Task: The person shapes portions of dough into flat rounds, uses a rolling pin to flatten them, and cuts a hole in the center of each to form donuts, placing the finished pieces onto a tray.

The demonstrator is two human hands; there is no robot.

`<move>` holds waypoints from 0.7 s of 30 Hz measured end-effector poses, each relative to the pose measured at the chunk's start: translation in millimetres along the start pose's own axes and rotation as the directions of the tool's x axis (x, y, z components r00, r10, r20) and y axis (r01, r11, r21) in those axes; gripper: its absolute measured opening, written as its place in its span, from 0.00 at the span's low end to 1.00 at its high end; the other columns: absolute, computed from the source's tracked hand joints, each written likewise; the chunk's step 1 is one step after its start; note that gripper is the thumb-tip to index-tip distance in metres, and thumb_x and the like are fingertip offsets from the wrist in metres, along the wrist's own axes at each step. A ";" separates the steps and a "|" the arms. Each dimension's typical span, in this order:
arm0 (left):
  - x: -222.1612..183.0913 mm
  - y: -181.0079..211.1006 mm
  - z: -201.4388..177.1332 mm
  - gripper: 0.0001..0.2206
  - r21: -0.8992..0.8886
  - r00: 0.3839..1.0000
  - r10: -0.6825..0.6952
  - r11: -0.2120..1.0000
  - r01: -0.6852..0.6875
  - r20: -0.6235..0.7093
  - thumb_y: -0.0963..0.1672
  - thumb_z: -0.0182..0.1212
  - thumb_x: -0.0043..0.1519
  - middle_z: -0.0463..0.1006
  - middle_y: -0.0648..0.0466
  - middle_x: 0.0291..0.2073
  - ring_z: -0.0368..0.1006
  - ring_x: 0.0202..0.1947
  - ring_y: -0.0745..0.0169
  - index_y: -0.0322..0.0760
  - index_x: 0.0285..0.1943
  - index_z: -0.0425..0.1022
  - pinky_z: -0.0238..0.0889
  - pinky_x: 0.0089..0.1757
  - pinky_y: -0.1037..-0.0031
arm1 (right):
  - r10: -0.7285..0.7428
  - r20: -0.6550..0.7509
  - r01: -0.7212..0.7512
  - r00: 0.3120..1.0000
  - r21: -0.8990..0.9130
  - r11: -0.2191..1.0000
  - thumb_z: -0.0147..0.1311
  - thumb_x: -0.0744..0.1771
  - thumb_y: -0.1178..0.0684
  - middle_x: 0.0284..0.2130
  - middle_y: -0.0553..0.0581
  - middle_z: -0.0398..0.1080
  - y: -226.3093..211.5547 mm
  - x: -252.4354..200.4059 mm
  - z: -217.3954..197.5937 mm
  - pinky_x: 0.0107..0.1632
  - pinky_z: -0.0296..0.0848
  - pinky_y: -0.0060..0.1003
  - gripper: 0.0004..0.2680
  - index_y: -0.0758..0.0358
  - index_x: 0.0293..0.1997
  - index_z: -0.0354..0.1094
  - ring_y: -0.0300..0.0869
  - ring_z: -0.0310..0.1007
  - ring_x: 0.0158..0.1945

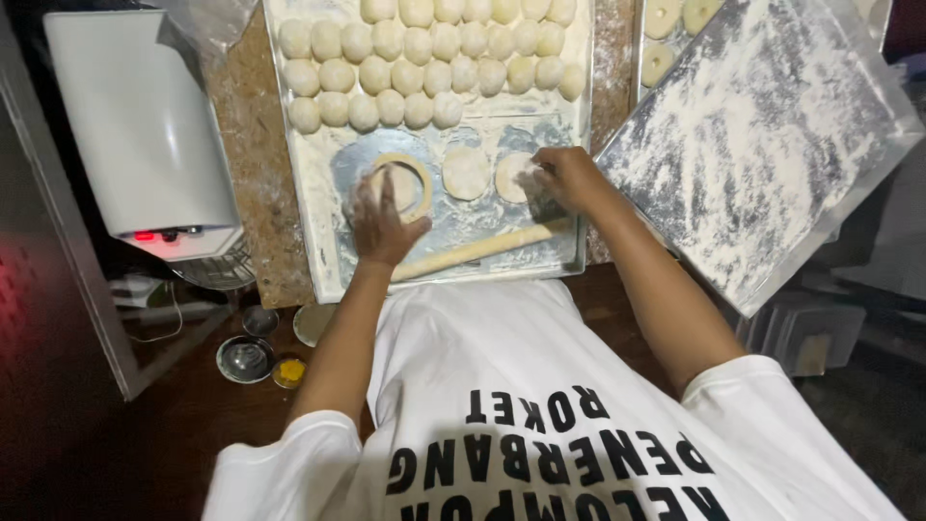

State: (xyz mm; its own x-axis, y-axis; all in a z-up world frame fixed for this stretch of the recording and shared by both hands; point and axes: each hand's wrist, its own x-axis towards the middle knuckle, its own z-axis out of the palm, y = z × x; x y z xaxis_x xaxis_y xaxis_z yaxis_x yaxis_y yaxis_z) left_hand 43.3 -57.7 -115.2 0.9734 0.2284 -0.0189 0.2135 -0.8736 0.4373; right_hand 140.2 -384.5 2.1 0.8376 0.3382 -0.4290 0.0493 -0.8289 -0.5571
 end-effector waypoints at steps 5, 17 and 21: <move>12.4 -6.2 3.8 0.54 -0.038 0.982 -0.143 0.990 0.139 -0.126 0.58 0.78 0.46 0.57 0.37 0.71 0.60 0.69 0.28 0.47 0.81 0.49 0.53 0.61 0.34 | -0.097 -0.113 0.094 0.989 -0.038 0.995 0.56 0.66 0.63 0.49 0.71 0.75 14.8 20.6 14.6 0.60 0.69 0.55 0.14 0.70 0.58 0.72 0.63 0.73 0.57; -4.9 -4.3 13.8 0.51 0.040 0.966 0.235 0.970 -0.240 0.110 0.61 0.77 0.47 0.55 0.43 0.74 0.53 0.72 0.34 0.54 0.79 0.53 0.57 0.54 0.34 | -0.286 -0.276 0.219 0.917 -0.249 0.943 0.51 0.68 0.55 0.47 0.73 0.60 13.3 111.2 95.6 0.48 0.62 0.61 0.12 0.69 0.55 0.59 0.73 0.61 0.46; -6.7 1.6 0.7 0.55 -0.038 0.973 -0.224 0.973 0.227 0.058 0.60 0.82 0.48 0.58 0.40 0.74 0.52 0.74 0.36 0.51 0.80 0.45 0.49 0.63 0.36 | -0.312 -0.327 0.253 0.892 -0.211 0.944 0.49 0.66 0.60 0.43 0.69 0.60 -13.3 93.3 83.0 0.45 0.61 0.59 0.08 0.64 0.49 0.63 0.67 0.59 0.43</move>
State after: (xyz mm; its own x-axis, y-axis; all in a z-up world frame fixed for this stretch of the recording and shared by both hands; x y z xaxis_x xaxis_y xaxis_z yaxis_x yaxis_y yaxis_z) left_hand 37.2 -60.9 -114.9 0.9038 0.3933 -0.1685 0.4253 -0.7819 0.4558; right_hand 172.5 -304.9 -89.5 0.9098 0.4145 0.0236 0.3730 -0.7912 -0.4847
